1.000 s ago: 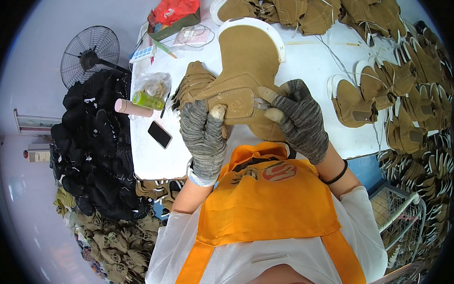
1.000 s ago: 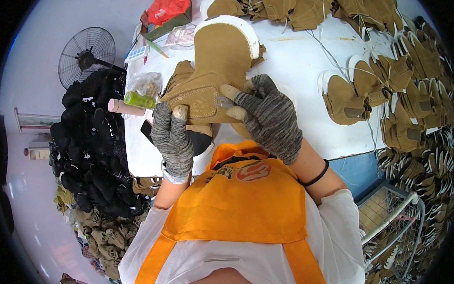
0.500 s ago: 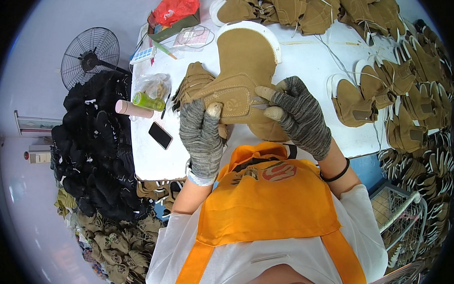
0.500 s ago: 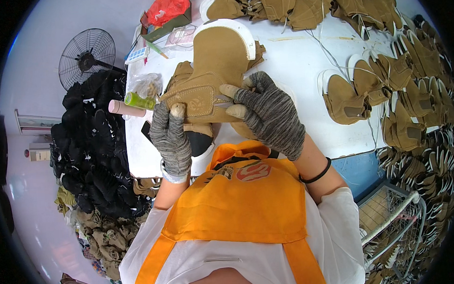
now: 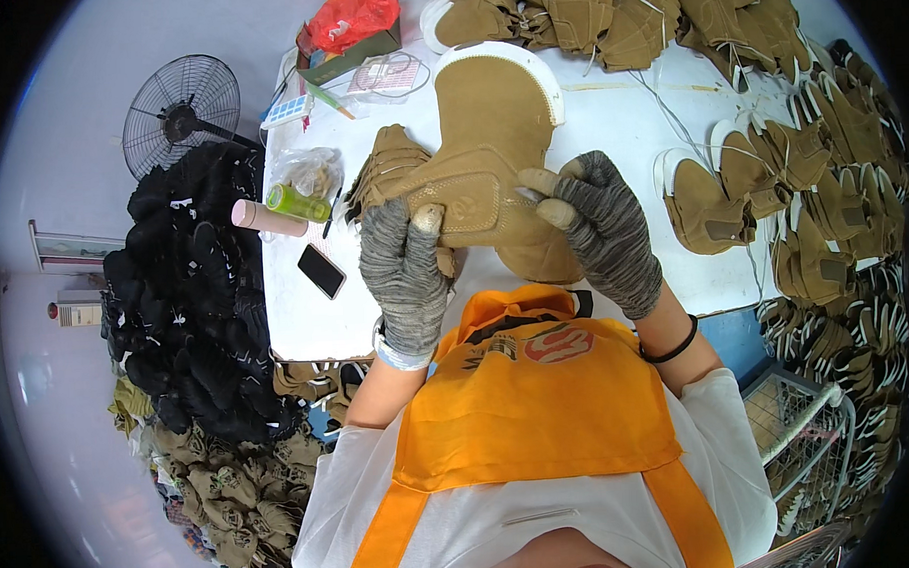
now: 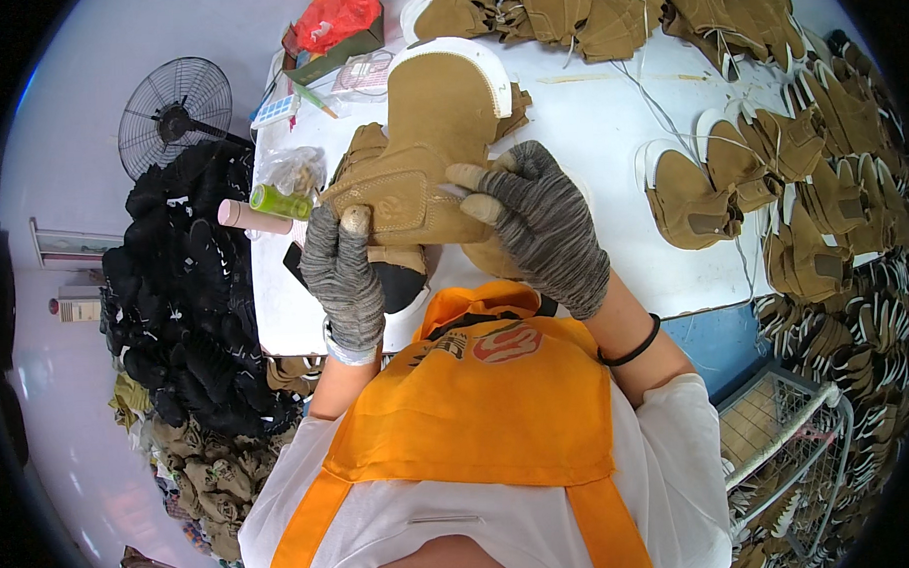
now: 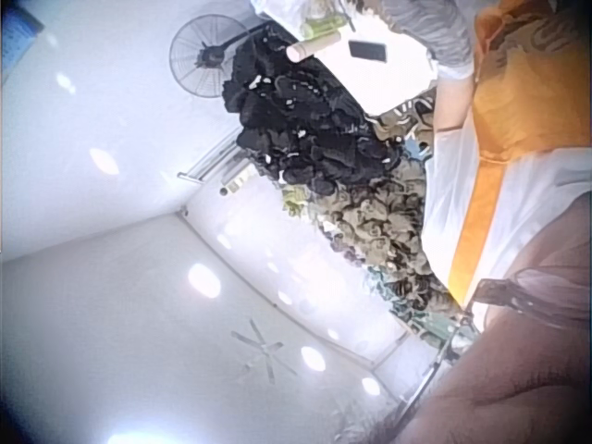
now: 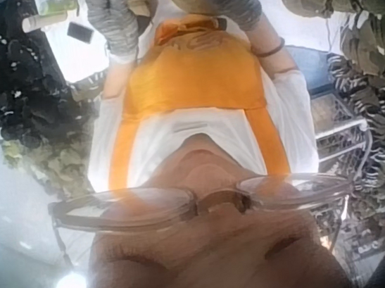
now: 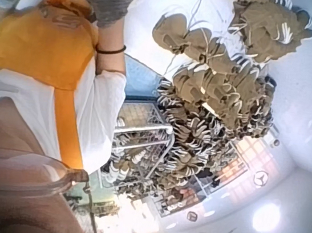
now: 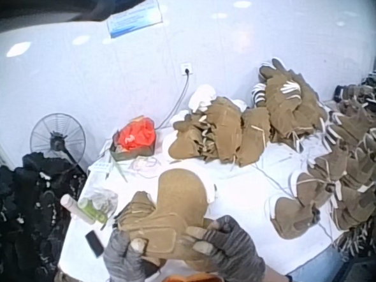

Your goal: The person uses a tool to clean or trim several brown boot uppers, then organizes them into a stack.

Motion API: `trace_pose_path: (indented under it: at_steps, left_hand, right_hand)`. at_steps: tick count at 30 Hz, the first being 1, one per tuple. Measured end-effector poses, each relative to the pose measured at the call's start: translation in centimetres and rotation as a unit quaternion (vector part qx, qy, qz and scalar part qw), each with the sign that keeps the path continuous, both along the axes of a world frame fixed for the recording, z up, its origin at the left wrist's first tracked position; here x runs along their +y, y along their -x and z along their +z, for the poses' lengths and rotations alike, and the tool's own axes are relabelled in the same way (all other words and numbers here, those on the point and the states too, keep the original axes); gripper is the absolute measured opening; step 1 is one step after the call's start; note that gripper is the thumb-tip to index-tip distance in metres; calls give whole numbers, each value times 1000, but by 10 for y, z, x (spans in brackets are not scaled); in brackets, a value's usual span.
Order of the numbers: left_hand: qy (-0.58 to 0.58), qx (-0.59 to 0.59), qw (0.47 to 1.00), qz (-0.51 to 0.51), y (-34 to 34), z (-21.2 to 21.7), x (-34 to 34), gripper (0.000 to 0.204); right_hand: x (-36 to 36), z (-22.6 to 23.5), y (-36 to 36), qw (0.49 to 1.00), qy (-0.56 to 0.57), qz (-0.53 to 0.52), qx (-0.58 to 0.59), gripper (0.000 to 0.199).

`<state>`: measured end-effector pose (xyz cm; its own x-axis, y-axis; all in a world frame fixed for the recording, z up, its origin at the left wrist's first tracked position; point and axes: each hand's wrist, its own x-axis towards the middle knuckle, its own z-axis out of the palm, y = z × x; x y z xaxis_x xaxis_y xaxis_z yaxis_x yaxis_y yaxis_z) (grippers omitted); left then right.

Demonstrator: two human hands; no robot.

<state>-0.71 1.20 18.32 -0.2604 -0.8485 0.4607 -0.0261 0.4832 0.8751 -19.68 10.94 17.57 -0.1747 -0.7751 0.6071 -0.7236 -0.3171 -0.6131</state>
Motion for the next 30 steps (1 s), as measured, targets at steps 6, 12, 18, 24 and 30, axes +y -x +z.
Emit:
trace_pose_path:
  at_steps: [6, 12, 18, 24, 30]
  left_hand:
    - [-81, 84, 993, -18, 3, 1, -2, 24]
    - [-151, 69, 985, -51, 3, -1, -1, 29]
    - [-293, 120, 934, -168, 5, -15, -3, 54]
    - [-411, 172, 867, -223, 4, -3, -3, 62]
    - [-458, 247, 812, -264, 4, 4, -10, 58]
  right_hand:
    - [2, 8, 1, 906, 31, -57, -418, 28]
    - [-4, -29, -1, 918, -49, 46, -391, 50]
    - [-12, -4, 3, 865, -124, 10, -486, 53]
    - [-20, -1, 13, 868, -138, -9, -477, 53]
    - [-20, 12, 23, 851, -227, -13, -473, 51]
